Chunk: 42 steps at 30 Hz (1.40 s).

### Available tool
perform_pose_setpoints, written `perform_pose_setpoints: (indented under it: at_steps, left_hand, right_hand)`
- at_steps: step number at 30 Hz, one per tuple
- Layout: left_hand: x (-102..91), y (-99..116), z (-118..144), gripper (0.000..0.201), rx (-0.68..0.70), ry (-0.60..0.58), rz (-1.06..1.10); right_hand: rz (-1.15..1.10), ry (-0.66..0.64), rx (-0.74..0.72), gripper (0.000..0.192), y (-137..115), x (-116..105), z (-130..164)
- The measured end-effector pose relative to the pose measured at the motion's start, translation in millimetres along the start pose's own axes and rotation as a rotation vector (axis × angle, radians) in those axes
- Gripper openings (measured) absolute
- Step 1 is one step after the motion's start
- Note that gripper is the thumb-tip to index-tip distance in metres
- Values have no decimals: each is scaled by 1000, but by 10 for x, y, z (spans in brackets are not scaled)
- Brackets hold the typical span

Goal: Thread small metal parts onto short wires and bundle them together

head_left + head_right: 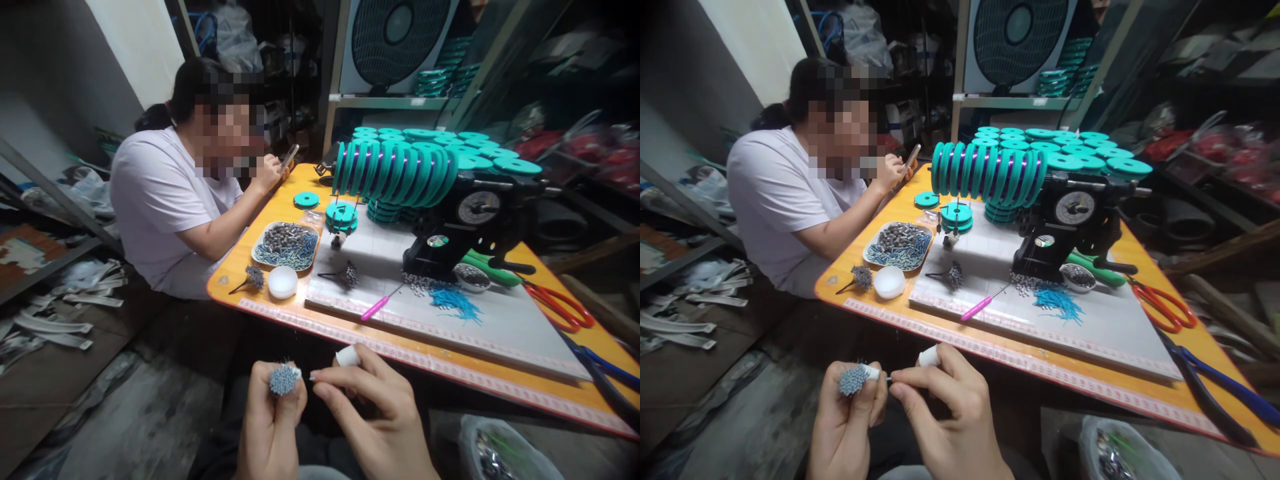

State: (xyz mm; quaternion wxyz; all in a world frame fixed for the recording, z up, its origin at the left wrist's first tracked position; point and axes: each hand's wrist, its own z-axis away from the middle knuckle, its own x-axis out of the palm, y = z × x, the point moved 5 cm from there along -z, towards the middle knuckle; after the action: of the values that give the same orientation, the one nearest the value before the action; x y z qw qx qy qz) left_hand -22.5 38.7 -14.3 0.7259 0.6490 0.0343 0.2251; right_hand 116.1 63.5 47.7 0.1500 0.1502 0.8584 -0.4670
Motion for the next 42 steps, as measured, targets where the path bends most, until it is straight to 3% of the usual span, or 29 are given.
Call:
perform_pose_setpoints:
  at_steps: [4, 9, 11, 16, 19, 23, 28, 33, 39, 42]
  left_hand:
    - [30, -61, 32, 45, -53, -19, 12]
    - [14, -72, -3, 47, -66, -27, 64]
    - [-57, 7, -97, 44, -22, -1, 106]
    - [-269, 284, -345, 38, 146, 89, 201]
    - [-152, 205, -304, 31, -9, -79, 103]
    - [58, 16, -93, 41, -260, -282, 110]
    - [108, -44, 1, 57, -449, -318, 139]
    - [133, -76, 28, 58, -465, -379, 90]
    - [107, -74, 27, 60, -369, -280, -81]
    - [108, -79, 40, 60, -393, -257, -57]
  right_hand:
    - [-68, 5, 17, 8, 6, -5, -41]
    - [11, -110, 10, 10, 8, 87, 13]
    - [59, -135, -37, 11, 0, 84, 49]
    - [185, -53, -71, 12, 2, -96, 45]
    - [112, -127, -51, 11, -10, -72, 8]
    - [30, -89, 18, 15, 3, -7, -24]
    - [-56, -97, 94, 12, 93, 64, -33]
    - [-97, -72, 118, 11, 141, 67, -63]
    - [-130, -135, 177, 12, 125, 105, -46]
    - [-89, -109, 163, 13, 106, 99, -19]
